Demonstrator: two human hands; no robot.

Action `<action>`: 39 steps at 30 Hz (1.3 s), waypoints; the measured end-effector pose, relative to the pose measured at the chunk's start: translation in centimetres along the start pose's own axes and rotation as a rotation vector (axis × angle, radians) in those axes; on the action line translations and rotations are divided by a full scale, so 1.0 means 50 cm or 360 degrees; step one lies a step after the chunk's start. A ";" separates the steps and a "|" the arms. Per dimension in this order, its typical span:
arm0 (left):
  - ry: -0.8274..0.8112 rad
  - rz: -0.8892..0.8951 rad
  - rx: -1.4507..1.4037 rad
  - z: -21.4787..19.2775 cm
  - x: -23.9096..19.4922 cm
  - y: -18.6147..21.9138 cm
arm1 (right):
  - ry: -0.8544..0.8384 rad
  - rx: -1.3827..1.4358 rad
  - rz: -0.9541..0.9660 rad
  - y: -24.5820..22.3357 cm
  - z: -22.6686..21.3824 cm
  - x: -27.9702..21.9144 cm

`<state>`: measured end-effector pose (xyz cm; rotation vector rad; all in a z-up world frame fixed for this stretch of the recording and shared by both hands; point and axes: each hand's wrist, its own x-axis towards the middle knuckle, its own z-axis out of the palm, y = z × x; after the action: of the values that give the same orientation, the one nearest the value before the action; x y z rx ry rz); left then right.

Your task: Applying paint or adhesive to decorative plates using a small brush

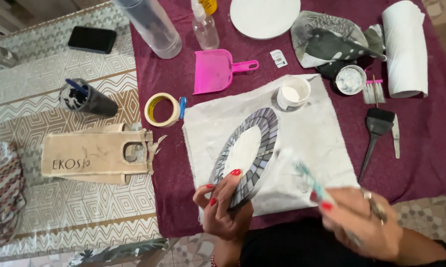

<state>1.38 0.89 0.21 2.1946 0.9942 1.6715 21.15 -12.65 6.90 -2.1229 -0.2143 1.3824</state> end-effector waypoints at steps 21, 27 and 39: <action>0.0046 0.0222 0.0111 0.029 0.024 0.002 | 0.0527 -0.1005 -0.3418 -0.009 0.093 0.011; -0.0045 0.0136 0.0091 0.021 0.026 0.001 | 0.0100 -0.0970 -0.3390 0.035 0.058 0.038; 0.0025 0.0006 0.0007 0.014 0.048 0.002 | 0.0220 -0.0927 -0.3462 0.153 -0.007 0.171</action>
<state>2.39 2.47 1.88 2.1912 0.9990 1.6920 23.91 -15.25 -3.93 -0.9354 -2.1133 -0.2467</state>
